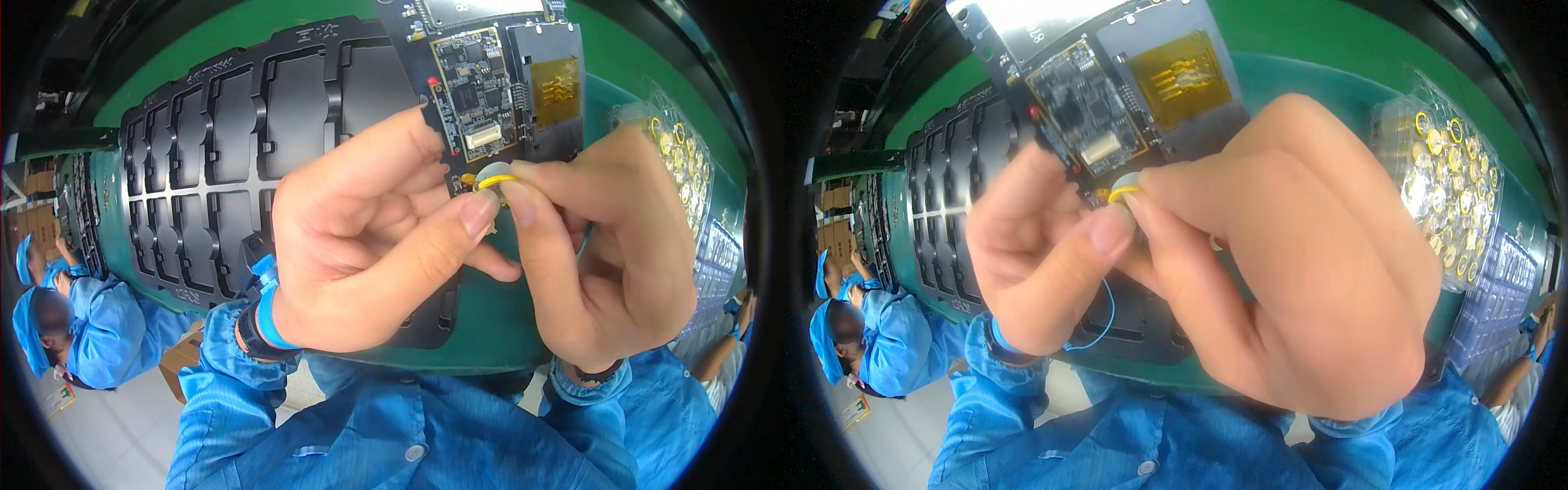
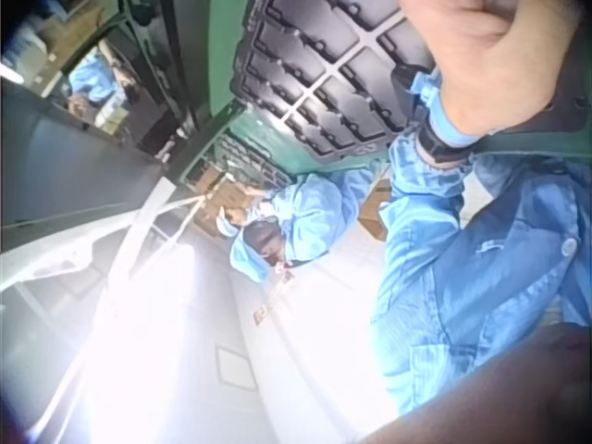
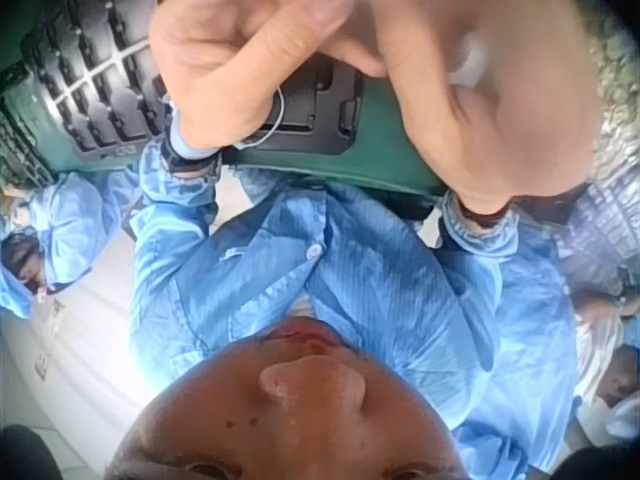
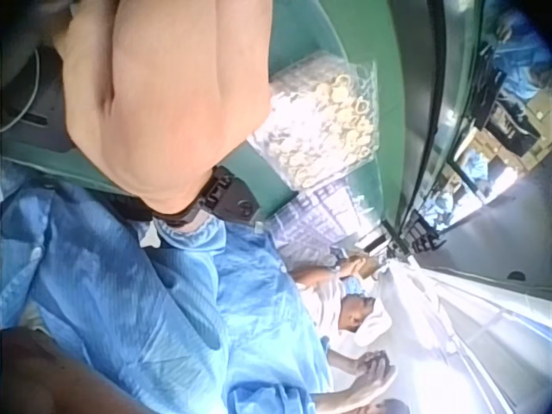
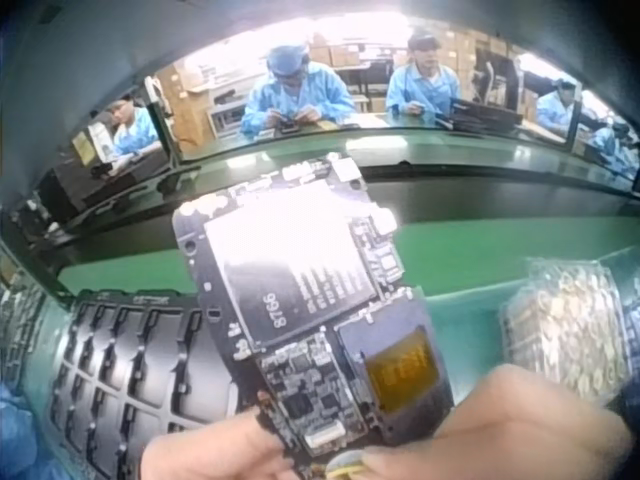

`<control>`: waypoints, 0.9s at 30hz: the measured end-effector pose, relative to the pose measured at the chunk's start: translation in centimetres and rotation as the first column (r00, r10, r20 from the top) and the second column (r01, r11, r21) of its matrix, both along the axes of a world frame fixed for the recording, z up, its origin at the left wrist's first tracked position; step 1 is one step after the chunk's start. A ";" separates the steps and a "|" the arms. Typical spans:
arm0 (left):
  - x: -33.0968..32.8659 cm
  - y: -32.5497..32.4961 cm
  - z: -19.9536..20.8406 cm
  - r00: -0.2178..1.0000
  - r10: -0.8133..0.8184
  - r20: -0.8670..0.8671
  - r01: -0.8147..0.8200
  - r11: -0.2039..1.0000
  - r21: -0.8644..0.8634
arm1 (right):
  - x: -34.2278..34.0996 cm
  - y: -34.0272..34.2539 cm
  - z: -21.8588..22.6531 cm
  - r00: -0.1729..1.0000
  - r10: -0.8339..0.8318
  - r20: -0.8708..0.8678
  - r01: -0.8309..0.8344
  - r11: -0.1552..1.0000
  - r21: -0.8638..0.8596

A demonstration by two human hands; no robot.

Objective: Manually attaching magnetic rings and components to electronic circuit boards on an assembly line.

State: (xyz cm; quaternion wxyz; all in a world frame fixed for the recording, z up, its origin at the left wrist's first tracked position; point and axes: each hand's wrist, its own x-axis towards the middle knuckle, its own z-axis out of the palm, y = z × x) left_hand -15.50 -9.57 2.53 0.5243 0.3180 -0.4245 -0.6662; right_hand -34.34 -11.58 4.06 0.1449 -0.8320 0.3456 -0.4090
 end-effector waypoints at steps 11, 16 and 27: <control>0.0 0.3 0.7 1.000 0.007 -0.007 -0.007 0.997 0.074 | 0.5 -0.2 -0.8 0.996 0.011 0.092 -0.005 0.998 -0.070; 0.1 0.3 0.7 1.000 -0.008 0.002 0.008 0.998 0.062 | 0.5 -0.1 -1.3 0.991 -0.013 0.134 0.027 0.994 -0.106; 0.2 0.2 0.4 1.000 -0.028 -0.010 0.028 0.999 0.019 | 0.7 -0.3 -1.2 0.995 0.015 0.097 -0.002 0.991 -0.135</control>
